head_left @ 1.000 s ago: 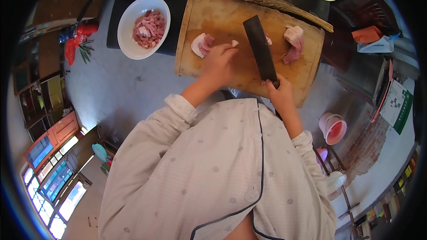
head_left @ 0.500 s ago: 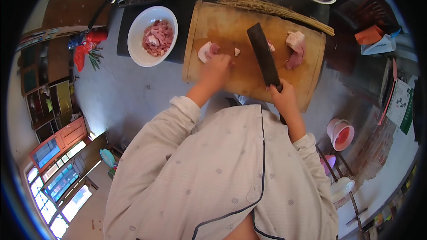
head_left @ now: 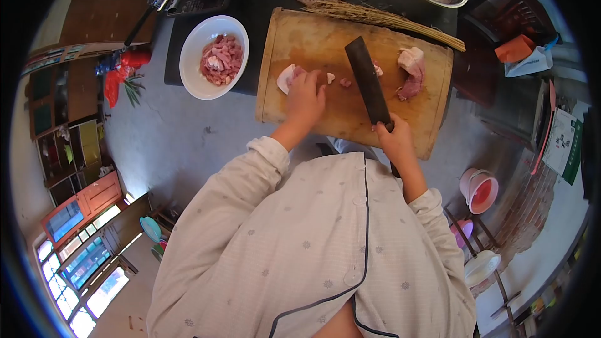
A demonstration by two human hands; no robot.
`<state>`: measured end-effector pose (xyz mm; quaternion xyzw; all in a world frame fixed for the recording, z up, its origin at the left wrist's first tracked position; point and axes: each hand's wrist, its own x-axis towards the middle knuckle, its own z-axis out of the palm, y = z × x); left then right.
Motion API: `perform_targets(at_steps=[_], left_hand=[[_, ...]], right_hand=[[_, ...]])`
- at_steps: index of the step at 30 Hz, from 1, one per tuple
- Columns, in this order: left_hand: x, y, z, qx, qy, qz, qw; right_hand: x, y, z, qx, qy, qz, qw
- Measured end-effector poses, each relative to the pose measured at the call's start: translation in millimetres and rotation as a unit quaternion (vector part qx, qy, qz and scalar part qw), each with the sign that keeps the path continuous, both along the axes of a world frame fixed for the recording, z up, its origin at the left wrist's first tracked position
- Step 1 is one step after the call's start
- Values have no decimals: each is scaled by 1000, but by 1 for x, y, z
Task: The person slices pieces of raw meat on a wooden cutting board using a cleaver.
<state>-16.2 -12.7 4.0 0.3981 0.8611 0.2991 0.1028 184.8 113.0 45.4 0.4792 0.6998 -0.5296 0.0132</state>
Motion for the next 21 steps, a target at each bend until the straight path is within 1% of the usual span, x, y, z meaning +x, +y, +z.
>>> perform_targets(at_steps=[2, 5, 7, 8, 10, 11, 13, 14, 16, 17, 19, 20, 21], left_hand=[[-1, 4, -5, 6, 32, -19, 999], [4, 10, -15, 80, -77, -101, 989], [5, 7, -3, 99, -82, -78, 989], [4, 4, 1, 108, -83, -67, 988], [-10, -11, 3, 139, -25, 7, 990], [-17, -21, 4, 153, 4, 42, 987], [-35, -45, 4, 95, 33, 97, 990], [-43, -50, 3, 68, 48, 124, 989], [-48, -51, -5, 34, -15, 130, 991], [-50, -51, -9, 18, -48, 134, 990], [-49, -43, -5, 22, 5, 102, 995], [-47, -38, -2, 23, 31, 84, 996], [-45, -34, -1, 23, -5, 89, 996]], right_hand=[[-1, -1, 1, -4, 2, 1, 1000], [-2, 1, 1, 5, 6, 7, 1000], [0, -3, 3, 24, 4, 16, 1000], [1, -5, 7, 12, -8, 22, 1000], [-3, -11, 19, -14, -32, 33, 999], [-4, -13, 19, 0, -23, 55, 998], [-5, -19, 16, 24, -7, 98, 995], [-4, -20, 7, 35, -2, 102, 994], [-5, -20, -7, 61, 4, 110, 992], [-5, -16, -10, 60, 5, 83, 995], [-14, -8, 2, 56, 5, 28, 998], [-15, -5, 5, 38, -1, 24, 999], [-16, -1, 9, 20, -7, 19, 1000]])
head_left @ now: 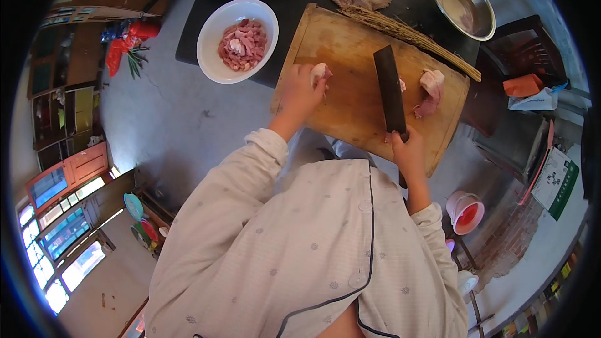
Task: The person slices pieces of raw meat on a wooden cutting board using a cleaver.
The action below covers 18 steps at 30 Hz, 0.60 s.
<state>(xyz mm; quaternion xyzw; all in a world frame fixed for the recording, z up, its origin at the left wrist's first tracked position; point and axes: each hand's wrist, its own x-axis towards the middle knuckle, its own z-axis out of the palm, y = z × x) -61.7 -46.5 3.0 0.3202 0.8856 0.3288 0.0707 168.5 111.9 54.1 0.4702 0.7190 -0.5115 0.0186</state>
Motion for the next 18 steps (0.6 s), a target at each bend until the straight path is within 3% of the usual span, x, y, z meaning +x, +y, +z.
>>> perform_targets(at_steps=[2, 5, 8, 11, 14, 18], left_hand=[[1, 8, 1, 9, -72, 7, 997], [5, 9, 5, 17, -75, 29, 997], [-3, -7, 0, -73, -36, 37, 996], [-4, -6, 16, -23, 120, 27, 992], [-12, 5, 7, 26, 165, -141, 976], [-18, 26, -2, -41, 148, -169, 974]], right_hand=[[-2, 1, 3, 8, 0, 9, 1000], [-6, -13, 8, 57, 23, 45, 997], [-11, -25, 1, 72, 47, 59, 995], [-13, -32, -11, 82, 48, 58, 994], [-18, -35, -5, 44, 39, 34, 998], [-18, -33, 4, 13, 13, 3, 1000]])
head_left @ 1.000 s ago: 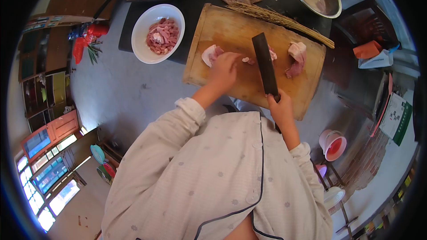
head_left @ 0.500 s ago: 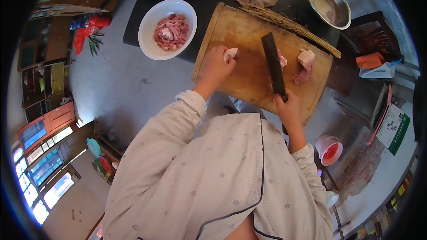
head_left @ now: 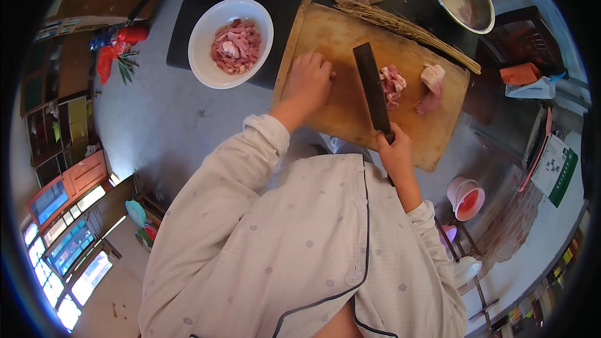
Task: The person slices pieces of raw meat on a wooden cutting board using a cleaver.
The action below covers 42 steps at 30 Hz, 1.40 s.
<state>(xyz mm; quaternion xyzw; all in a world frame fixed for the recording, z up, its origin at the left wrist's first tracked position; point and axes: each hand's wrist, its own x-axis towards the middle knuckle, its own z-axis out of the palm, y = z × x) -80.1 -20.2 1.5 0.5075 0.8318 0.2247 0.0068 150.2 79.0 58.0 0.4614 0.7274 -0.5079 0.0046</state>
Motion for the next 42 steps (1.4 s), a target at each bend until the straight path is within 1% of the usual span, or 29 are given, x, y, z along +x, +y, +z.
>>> perform_targets(at_steps=[2, 5, 8, 10, 11, 14, 16, 17, 19, 20, 23, 25, 28, 31, 34, 37, 39, 42], left_hand=[[-3, 10, 8, -24, -23, -30, 999], [9, 30, 36, 86, -48, -76, 992], [26, 31, 4, 81, 38, -110, 990], [39, 18, -4, 58, 21, -97, 993], [41, 13, -7, 46, 15, -93, 995], [45, 3, 5, 65, -2, -50, 997], [37, 5, 8, 79, -30, -99, 992], [35, 6, 6, 86, -47, -122, 988], [33, 12, -8, 95, -43, -97, 990], [31, 16, -15, 100, -41, -85, 991], [25, 24, -20, 65, -65, -90, 992], [24, 24, -24, 77, -61, -91, 991], [24, 25, -26, 101, -67, -87, 989], [25, 24, -30, 125, -78, -76, 986], [26, 24, -30, 128, -86, -66, 986], [25, 23, -30, 114, -92, -71, 987], [25, 21, -30, 110, -97, -80, 986], [28, 20, -30, 120, -93, -98, 984]], right_hand=[[3, 2, 1, -7, 6, -19, 1000], [6, 1, 6, -30, 15, -67, 997], [11, -1, 13, -53, 8, -111, 992], [14, 0, 12, -55, 12, -120, 991], [13, 1, 12, -42, 7, -111, 993], [20, -2, 19, -21, -18, -81, 996], [16, -4, 22, -19, -20, -64, 998], [17, -7, 19, 5, -8, -57, 998], [17, -13, 12, 52, 17, -41, 998], [17, -14, 13, 46, 9, -34, 998], [11, -19, 23, 46, -8, -14, 999], [10, -22, 23, 67, -12, -5, 998], [5, -22, 29, 40, -73, 7, 997], [0, -21, 23, 39, -63, 3, 997], [-18, -12, 6, 66, -87, 47, 993], [-55, -1, -10, 61, -39, 16, 997], [-84, 8, -8, 55, -28, 8, 998], [-91, 26, -10, 26, -12, -10, 1000]])
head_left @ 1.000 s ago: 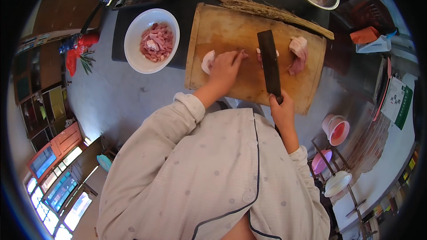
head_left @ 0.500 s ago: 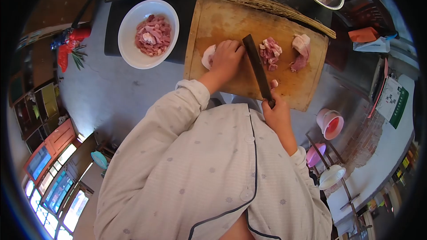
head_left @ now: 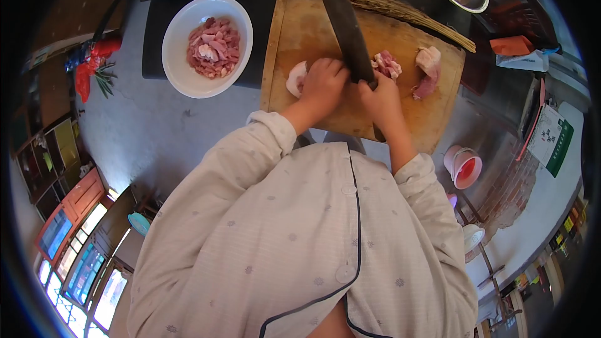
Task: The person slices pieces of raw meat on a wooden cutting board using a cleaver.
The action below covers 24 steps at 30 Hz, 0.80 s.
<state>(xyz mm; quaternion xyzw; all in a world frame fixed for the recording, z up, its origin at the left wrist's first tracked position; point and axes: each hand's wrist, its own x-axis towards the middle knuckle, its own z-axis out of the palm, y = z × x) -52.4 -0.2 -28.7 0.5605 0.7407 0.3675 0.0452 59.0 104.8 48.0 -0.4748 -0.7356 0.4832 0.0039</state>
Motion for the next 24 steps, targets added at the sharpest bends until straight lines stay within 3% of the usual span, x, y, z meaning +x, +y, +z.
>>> perform_targets(at_steps=[1, 3, 5, 6, 9, 12, 14, 15, 17, 20, 23, 24], left_hand=[[1, -3, 1, 5, 9, -8, 1000], [2, -2, 3, 7, 13, -6, 1000], [3, -7, 5, -10, 2, 8, 1000], [2, -10, 8, -7, -23, 19, 1000], [-7, -9, 31, 9, -67, 47, 997], [-28, -29, 49, 8, -56, 68, 996], [-40, -41, 54, 1, -65, 87, 994], [-40, -42, 54, -25, -217, 124, 968], [-37, -42, 52, -75, -503, 187, 841], [-34, -18, 69, -28, -554, 205, 806], [-46, -12, 91, 6, -379, 207, 902], [-55, -18, 84, -17, -288, 154, 945]], right_hand=[[3, 6, 0, -13, 6, -6, 1000], [21, 7, -11, 74, 57, -26, 995], [36, -1, 1, 83, 52, -65, 993], [39, -5, 15, 32, 64, -93, 993], [50, -14, 41, -31, -20, -59, 998], [63, -36, 4, 78, 36, 18, 996], [62, -43, -5, 90, 52, 63, 993], [60, -44, -6, 79, 52, 69, 993], [58, -45, -8, 77, 61, 58, 993], [60, -39, -6, 61, 66, -12, 996], [61, -27, 17, -32, 28, -75, 996], [65, -24, 19, -56, 12, -73, 996]])
